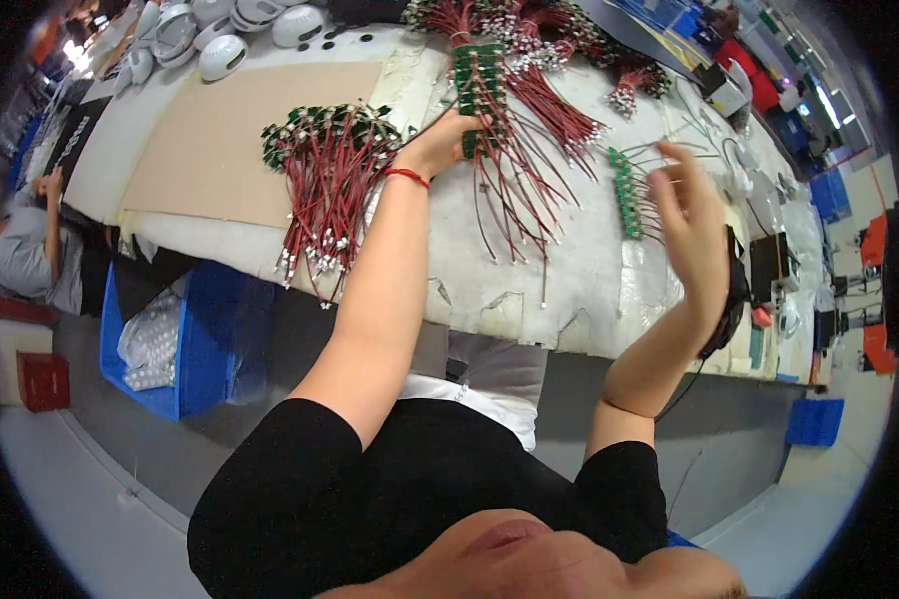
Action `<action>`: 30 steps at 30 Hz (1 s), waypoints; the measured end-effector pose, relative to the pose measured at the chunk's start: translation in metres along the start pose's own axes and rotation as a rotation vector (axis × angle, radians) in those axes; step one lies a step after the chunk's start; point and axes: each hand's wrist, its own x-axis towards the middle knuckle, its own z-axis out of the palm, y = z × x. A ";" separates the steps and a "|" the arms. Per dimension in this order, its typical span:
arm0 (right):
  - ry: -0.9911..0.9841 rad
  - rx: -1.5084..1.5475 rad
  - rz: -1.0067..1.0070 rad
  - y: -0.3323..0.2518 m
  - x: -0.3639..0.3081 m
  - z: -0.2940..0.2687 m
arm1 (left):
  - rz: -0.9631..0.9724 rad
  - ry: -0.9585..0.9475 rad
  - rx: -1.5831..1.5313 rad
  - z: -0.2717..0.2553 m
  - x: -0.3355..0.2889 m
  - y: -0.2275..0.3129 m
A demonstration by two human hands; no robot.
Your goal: The person gathers bundles of red-wired decorative light strands with white tips and green circuit boards, aligns them, and secures them with green zip ties. The person repeatedly picks up bundles, wraps the ties, and places the finished bundles on the table.
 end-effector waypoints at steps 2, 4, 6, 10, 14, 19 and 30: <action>-0.198 -0.034 0.014 0.029 0.018 0.035 | -0.007 -0.004 -0.015 0.000 -0.001 0.000; -0.315 0.020 -0.084 0.077 0.036 0.082 | -0.085 -0.044 0.018 0.004 -0.001 0.004; -0.420 0.117 -0.281 0.107 0.052 0.119 | -0.128 -0.072 0.007 0.012 -0.007 0.011; -0.440 0.046 -0.362 0.117 0.058 0.162 | -0.186 -0.113 0.021 0.010 -0.008 0.008; -0.314 0.210 -0.160 0.131 0.056 0.160 | -0.214 -0.214 0.086 0.022 -0.006 0.006; -0.135 1.059 0.172 0.113 0.052 0.127 | -0.238 -0.340 0.109 0.048 -0.012 0.003; -0.186 1.346 0.352 0.110 0.061 0.132 | -0.288 -0.397 0.352 0.056 -0.028 0.007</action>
